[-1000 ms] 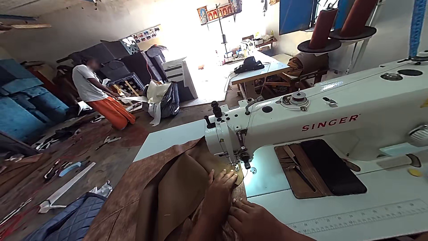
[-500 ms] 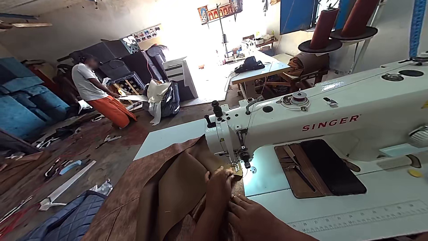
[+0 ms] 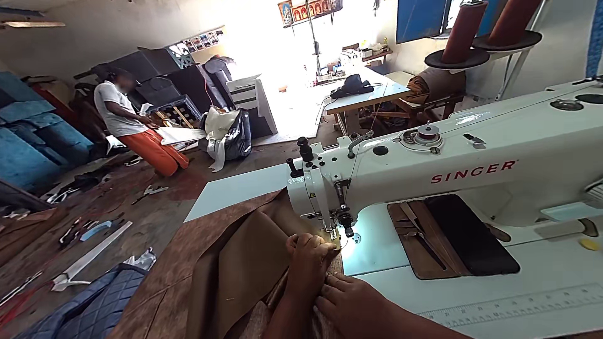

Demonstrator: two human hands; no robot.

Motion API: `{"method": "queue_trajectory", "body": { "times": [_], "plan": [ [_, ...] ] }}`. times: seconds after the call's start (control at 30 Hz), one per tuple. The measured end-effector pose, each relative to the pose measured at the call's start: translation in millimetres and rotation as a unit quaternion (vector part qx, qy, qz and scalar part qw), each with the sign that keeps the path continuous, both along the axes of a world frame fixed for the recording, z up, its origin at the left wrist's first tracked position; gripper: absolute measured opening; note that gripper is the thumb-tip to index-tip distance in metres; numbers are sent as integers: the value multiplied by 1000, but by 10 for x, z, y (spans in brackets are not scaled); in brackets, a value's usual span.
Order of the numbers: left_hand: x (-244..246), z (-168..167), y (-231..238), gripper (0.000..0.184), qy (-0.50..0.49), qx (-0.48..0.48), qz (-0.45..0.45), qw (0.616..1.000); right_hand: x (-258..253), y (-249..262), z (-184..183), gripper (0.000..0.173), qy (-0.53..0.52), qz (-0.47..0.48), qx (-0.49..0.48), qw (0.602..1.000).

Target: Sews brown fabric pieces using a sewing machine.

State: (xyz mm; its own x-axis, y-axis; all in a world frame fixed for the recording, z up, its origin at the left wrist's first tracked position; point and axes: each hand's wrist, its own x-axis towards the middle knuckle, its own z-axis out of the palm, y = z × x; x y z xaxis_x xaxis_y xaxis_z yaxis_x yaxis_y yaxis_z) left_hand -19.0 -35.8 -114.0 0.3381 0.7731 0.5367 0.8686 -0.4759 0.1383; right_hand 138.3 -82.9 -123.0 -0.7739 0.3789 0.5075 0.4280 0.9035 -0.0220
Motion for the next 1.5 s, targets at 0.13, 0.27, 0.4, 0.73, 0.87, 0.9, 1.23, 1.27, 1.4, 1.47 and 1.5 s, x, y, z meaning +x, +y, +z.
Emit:
{"method": "queue_trajectory", "body": {
  "times": [0.13, 0.27, 0.4, 0.73, 0.87, 0.9, 1.23, 1.27, 1.4, 1.47, 1.5],
  "plan": [
    [-28, -11, 72, 25, 26, 16, -31, 999, -1, 9, 16, 22, -1, -4, -19, 1000],
    [-33, 20, 107, 28, 53, 5, -47, 997, -1, 22, 23, 22, -2, -10, -37, 999],
    [6, 119, 79, 29, 120, -5, -44, 992, 4, 31, 36, 20, -10, -10, -46, 999],
    [336, 495, -51, 38, 277, -183, 62, 941, 3, 33, 6, 11, 17, -19, -11, 1000],
    [306, 468, -47, 41, 252, -170, 55, 951, 5, 36, 14, 11, 16, -17, -44, 999],
    [276, 449, -57, 41, 226, -167, 56, 958, 4, 34, 18, 13, 13, -16, -51, 998],
    [-58, 235, -83, 32, 34, -71, 40, 996, 6, 28, 89, 30, -15, -10, -112, 994],
    [-70, 255, -78, 29, 46, -76, 22, 996, 8, 30, 93, 29, -19, -9, -115, 993],
    [32, 524, -49, 29, 154, -201, 16, 967, 10, 44, 68, 23, -14, -7, -101, 995],
    [118, 655, -19, 31, 208, -254, 24, 944, 7, 51, 36, 21, -5, -12, -81, 997],
    [155, 708, -6, 33, 227, -279, 27, 933, 5, 59, 20, 20, 1, -13, -73, 997]
  ]
}}
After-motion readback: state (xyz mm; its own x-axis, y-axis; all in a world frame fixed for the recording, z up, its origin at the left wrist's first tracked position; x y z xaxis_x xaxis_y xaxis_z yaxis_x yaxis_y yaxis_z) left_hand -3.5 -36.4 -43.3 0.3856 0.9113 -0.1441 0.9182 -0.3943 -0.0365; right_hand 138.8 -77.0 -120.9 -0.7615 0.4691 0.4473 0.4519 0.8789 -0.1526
